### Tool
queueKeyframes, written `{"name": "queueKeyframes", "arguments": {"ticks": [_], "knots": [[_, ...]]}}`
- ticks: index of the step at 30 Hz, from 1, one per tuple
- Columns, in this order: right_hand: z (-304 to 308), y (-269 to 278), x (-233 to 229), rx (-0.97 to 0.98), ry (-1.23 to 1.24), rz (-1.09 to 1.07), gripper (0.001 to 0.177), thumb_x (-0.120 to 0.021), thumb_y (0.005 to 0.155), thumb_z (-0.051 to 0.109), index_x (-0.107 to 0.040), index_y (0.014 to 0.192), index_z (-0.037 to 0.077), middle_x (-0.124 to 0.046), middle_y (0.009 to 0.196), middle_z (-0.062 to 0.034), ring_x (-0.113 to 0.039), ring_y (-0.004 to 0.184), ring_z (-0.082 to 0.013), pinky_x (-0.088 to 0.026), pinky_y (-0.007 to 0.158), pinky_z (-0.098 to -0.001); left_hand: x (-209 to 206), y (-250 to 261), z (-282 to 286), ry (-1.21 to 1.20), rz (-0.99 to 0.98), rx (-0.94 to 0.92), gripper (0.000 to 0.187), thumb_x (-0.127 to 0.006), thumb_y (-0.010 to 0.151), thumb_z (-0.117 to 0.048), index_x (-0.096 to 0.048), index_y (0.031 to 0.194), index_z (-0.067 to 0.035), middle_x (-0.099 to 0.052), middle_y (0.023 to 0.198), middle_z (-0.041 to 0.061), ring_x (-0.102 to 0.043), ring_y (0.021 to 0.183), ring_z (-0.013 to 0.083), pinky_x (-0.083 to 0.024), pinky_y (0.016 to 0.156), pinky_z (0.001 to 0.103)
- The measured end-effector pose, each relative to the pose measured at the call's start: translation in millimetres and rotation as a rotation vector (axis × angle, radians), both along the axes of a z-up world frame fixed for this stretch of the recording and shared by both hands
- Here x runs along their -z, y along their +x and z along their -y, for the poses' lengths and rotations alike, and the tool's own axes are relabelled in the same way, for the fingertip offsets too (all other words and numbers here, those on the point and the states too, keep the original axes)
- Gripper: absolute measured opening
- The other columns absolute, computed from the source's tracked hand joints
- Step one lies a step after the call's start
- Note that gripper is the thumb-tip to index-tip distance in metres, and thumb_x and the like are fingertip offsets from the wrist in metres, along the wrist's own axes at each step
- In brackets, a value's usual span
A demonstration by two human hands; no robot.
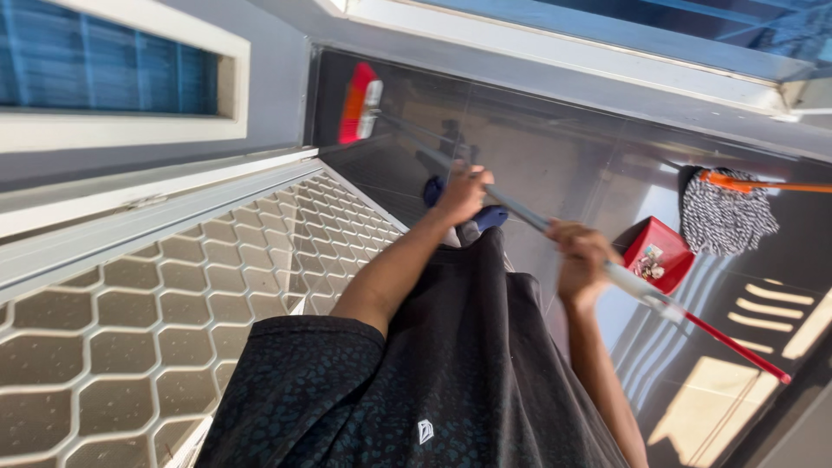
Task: The person sweeps debris from a tiled floor into a dustpan using a small broom and then carries the dustpan to a different area.
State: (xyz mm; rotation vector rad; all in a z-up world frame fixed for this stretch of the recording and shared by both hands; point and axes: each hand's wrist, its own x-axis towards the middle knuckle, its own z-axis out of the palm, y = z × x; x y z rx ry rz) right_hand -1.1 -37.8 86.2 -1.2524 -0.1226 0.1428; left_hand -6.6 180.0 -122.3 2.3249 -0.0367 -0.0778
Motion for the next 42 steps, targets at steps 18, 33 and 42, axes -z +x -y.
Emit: {"name": "queueKeyframes", "arguments": {"ticks": [18, 33, 42], "knots": [[5, 22, -34, 0.010, 0.105, 0.007, 0.034, -0.045, 0.095, 0.022, -0.038, 0.064, 0.010, -0.032, 0.053, -0.0068, -0.033, 0.051, -0.0189, -0.040, 0.064, -0.0420, -26, -10, 20, 0.102, -0.143, 0.130, 0.019, -0.066, 0.099, -0.019, -0.056, 0.113, -0.011, -0.070, 0.104, 0.016, -0.066, 0.106, 0.0381, -0.061, 0.075, 0.046], [38, 35, -134, 0.185, 0.005, 0.344, 0.036, -0.039, 0.097, 0.020, -0.029, 0.063, 0.014, -0.027, 0.046, -0.0015, -0.022, 0.035, -0.0106, -0.024, 0.035, -0.0327, -128, 39, 84, 0.016, 0.092, 0.209, 0.023, -0.065, 0.094, -0.010, -0.057, 0.114, -0.003, -0.068, 0.105, 0.023, -0.068, 0.096, 0.0418, -0.062, 0.050, 0.035], [-40, 20, 15, -0.063, 0.151, -0.282, 0.026, -0.052, 0.106, 0.020, -0.053, 0.084, 0.007, -0.066, 0.095, -0.0168, -0.062, 0.123, -0.0369, -0.036, 0.124, -0.0551, 11, 23, -59, 0.398, 0.045, -0.059, 0.020, -0.067, 0.087, -0.008, -0.059, 0.104, -0.014, -0.066, 0.116, 0.027, -0.066, 0.103, 0.0405, -0.036, 0.104, 0.070]]}}
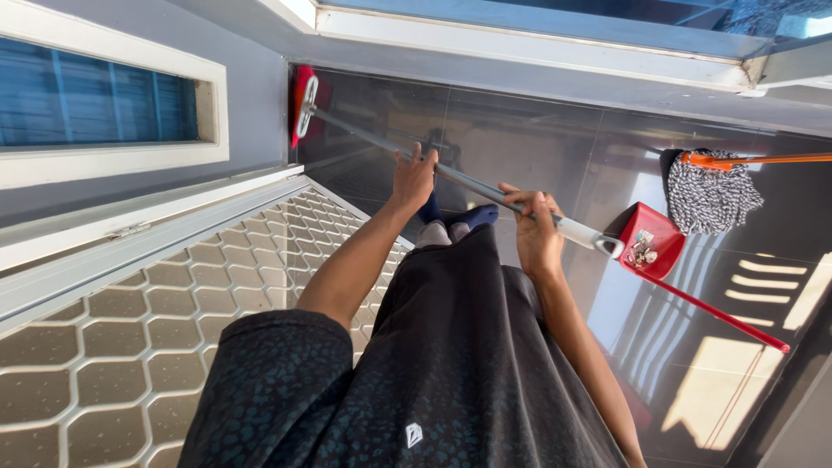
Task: The person sweeps debris from a tiled floor into a dustpan using a small broom and then carries the dustpan to a different area.
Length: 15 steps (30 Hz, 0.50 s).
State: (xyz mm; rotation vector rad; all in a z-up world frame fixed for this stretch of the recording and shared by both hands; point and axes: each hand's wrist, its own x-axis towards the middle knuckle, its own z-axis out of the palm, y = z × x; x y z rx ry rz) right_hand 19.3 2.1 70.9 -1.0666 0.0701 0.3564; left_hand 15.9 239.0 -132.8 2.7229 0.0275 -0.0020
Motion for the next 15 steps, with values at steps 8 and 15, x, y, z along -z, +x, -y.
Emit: {"name": "queueKeyframes", "arguments": {"ticks": [8, 15], "knots": [[64, -39, -34, 0.474, -0.485, -0.013, 0.039, -0.046, 0.112, 0.028, -0.056, 0.082, 0.006, -0.066, 0.082, -0.0141, -0.073, 0.102, -0.0402, -0.056, 0.100, -0.0619, -10, 9, 93, -0.298, -0.218, 0.257, 0.035, -0.070, 0.082, -0.002, -0.057, 0.112, -0.014, -0.059, 0.120, 0.027, -0.059, 0.113, 0.0480, -0.029, 0.106, 0.064], [134, -63, -55, 0.467, -0.325, 0.188, 0.034, -0.048, 0.115, 0.021, -0.054, 0.086, 0.004, -0.062, 0.079, -0.0152, -0.070, 0.086, -0.0306, -0.058, 0.092, -0.0568, -41, -2, 143, -0.383, -0.318, 0.475, 0.031, -0.060, 0.094, -0.004, -0.056, 0.123, -0.014, -0.069, 0.108, 0.020, -0.072, 0.092, 0.0328, -0.037, 0.109, 0.061]]}}
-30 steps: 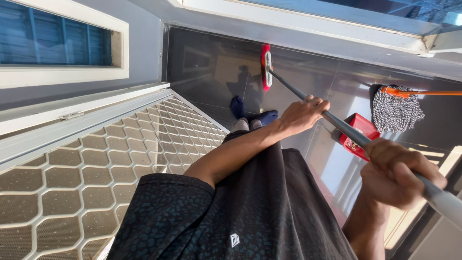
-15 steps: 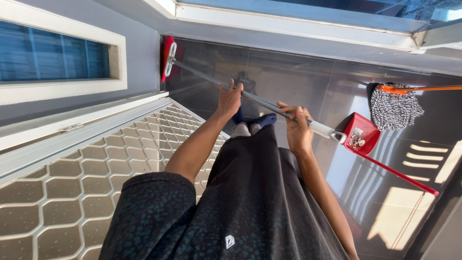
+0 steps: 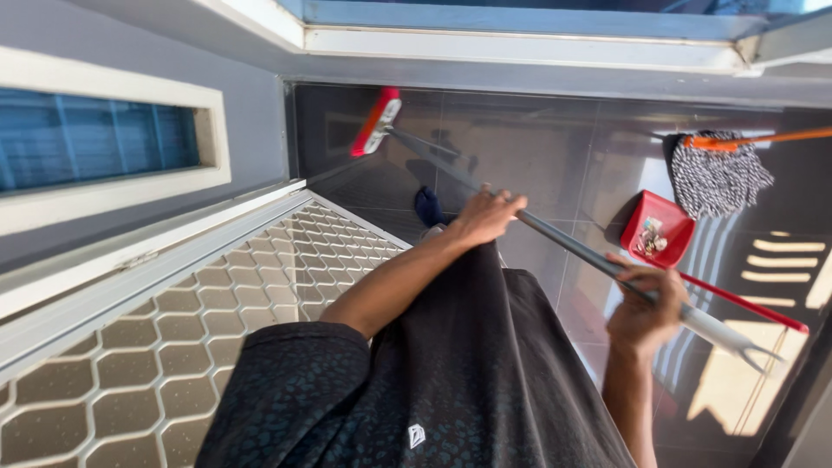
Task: The person sweeps debris from a tiled floor into a dustpan using a small broom and then carries the dustpan to a different area.
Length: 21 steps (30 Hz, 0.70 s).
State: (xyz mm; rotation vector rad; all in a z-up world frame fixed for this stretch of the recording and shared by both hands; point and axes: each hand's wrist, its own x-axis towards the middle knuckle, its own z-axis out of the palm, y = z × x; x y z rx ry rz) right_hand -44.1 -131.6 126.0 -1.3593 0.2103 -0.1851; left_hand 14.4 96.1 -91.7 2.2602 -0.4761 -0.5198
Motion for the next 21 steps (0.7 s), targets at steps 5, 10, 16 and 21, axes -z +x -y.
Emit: {"name": "queueKeyframes", "arguments": {"ticks": [5, 10, 16, 21], "knots": [[-57, 6, 23, -0.208, 0.139, -0.162, 0.032, -0.045, 0.109, 0.018, -0.058, 0.085, 0.001, -0.066, 0.094, -0.0210, -0.072, 0.111, -0.0376, -0.046, 0.111, -0.0645, 7, -9, -81, 0.191, -0.038, -0.059, 0.022, -0.064, 0.089, -0.004, -0.058, 0.108, -0.012, -0.071, 0.100, 0.012, -0.070, 0.108, 0.0339, -0.029, 0.115, 0.067], [-71, 4, -21, -0.277, -0.220, -0.014, 0.034, -0.046, 0.109, 0.015, -0.057, 0.080, 0.002, -0.066, 0.086, -0.0210, -0.072, 0.099, -0.0337, -0.052, 0.107, -0.0617, -4, -7, -73, 0.035, 0.064, -0.085, 0.019, -0.068, 0.092, -0.007, -0.055, 0.105, -0.009, -0.066, 0.100, 0.014, -0.069, 0.100, 0.0372, -0.028, 0.112, 0.069], [-21, 9, -70, -0.199, -0.383, 0.313, 0.038, -0.042, 0.107, 0.012, -0.054, 0.071, 0.004, -0.057, 0.063, -0.0130, -0.066, 0.062, -0.0260, -0.063, 0.067, -0.0471, -39, 14, 34, -0.170, 0.072, 0.077, 0.013, -0.061, 0.097, -0.003, -0.052, 0.104, -0.009, -0.064, 0.097, 0.010, -0.069, 0.088, 0.0283, -0.058, 0.092, 0.046], [-2, -1, -93, 0.124, -0.179, 0.305, 0.040, -0.040, 0.109, 0.015, -0.030, 0.070, 0.013, -0.031, 0.050, 0.0008, -0.029, 0.040, -0.0090, -0.036, 0.046, -0.0335, -89, 27, 73, -0.117, 0.047, 0.190, 0.016, -0.062, 0.095, -0.008, -0.054, 0.109, -0.006, -0.068, 0.094, 0.014, -0.067, 0.098, 0.0395, -0.062, 0.072, 0.046]]}}
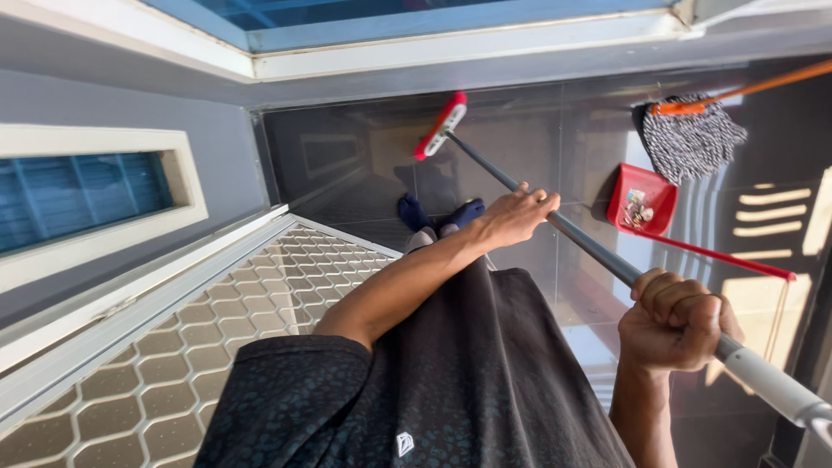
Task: The person sweeps debris from a tiled floor into a dustpan using a small broom and then carries the dustpan to a different area.
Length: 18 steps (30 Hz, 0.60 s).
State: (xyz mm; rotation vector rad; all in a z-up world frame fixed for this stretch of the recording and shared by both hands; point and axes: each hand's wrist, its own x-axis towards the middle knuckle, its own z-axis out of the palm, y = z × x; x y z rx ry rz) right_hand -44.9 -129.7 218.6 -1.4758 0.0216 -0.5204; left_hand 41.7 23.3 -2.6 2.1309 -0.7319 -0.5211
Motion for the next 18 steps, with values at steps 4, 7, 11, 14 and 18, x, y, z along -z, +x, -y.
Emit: {"name": "queueKeyframes", "arguments": {"ticks": [4, 7, 11, 14, 18], "knots": [[11, -7, -9, -0.066, 0.078, 0.007, 0.039, -0.042, 0.104, 0.020, -0.028, 0.069, 0.014, -0.028, 0.048, 0.0013, -0.021, 0.041, -0.0075, -0.025, 0.039, -0.0269, -4, -17, -14, 0.073, 0.076, 0.029, 0.018, -0.058, 0.096, -0.004, -0.054, 0.114, -0.004, -0.068, 0.098, 0.019, -0.068, 0.102, 0.0461, -0.065, 0.070, 0.046], [12, 11, 8, -0.293, 0.207, 0.037, 0.034, -0.048, 0.094, 0.018, -0.031, 0.064, 0.013, -0.029, 0.052, 0.0004, -0.021, 0.041, -0.0107, -0.026, 0.044, -0.0330, 17, -27, -37, 0.088, 0.129, -0.082, 0.017, -0.061, 0.100, -0.012, -0.055, 0.114, -0.004, -0.066, 0.110, 0.028, -0.073, 0.086, 0.0425, -0.053, 0.093, 0.062], [-9, 25, 36, -0.408, 0.278, -0.016, 0.029, -0.049, 0.094, 0.018, -0.039, 0.070, 0.005, -0.033, 0.057, -0.0071, -0.028, 0.054, -0.0202, -0.032, 0.059, -0.0404, 43, -30, -66, 0.199, -0.055, -0.150, 0.016, -0.061, 0.099, -0.011, -0.056, 0.114, -0.006, -0.070, 0.101, 0.020, -0.074, 0.089, 0.0385, -0.045, 0.112, 0.060], [-8, 27, 38, -0.366, 0.276, -0.118, 0.029, -0.049, 0.096, 0.013, -0.037, 0.070, 0.007, -0.034, 0.058, -0.0081, -0.031, 0.056, -0.0211, -0.033, 0.063, -0.0432, 57, -28, -48, 0.108, 0.108, -0.134, 0.022, -0.064, 0.095, -0.014, -0.056, 0.114, -0.008, -0.070, 0.099, 0.019, -0.074, 0.088, 0.0378, -0.051, 0.102, 0.057], [29, 14, 9, -0.288, 0.106, -0.041, 0.032, -0.045, 0.088, 0.012, -0.029, 0.061, 0.013, -0.026, 0.053, -0.0008, -0.023, 0.043, -0.0117, -0.028, 0.046, -0.0334, 55, -28, 12, -0.078, 0.133, -0.099, 0.014, -0.065, 0.100, -0.016, -0.055, 0.106, -0.009, -0.066, 0.085, 0.011, -0.072, 0.075, 0.0319, -0.056, 0.100, 0.053]]}}
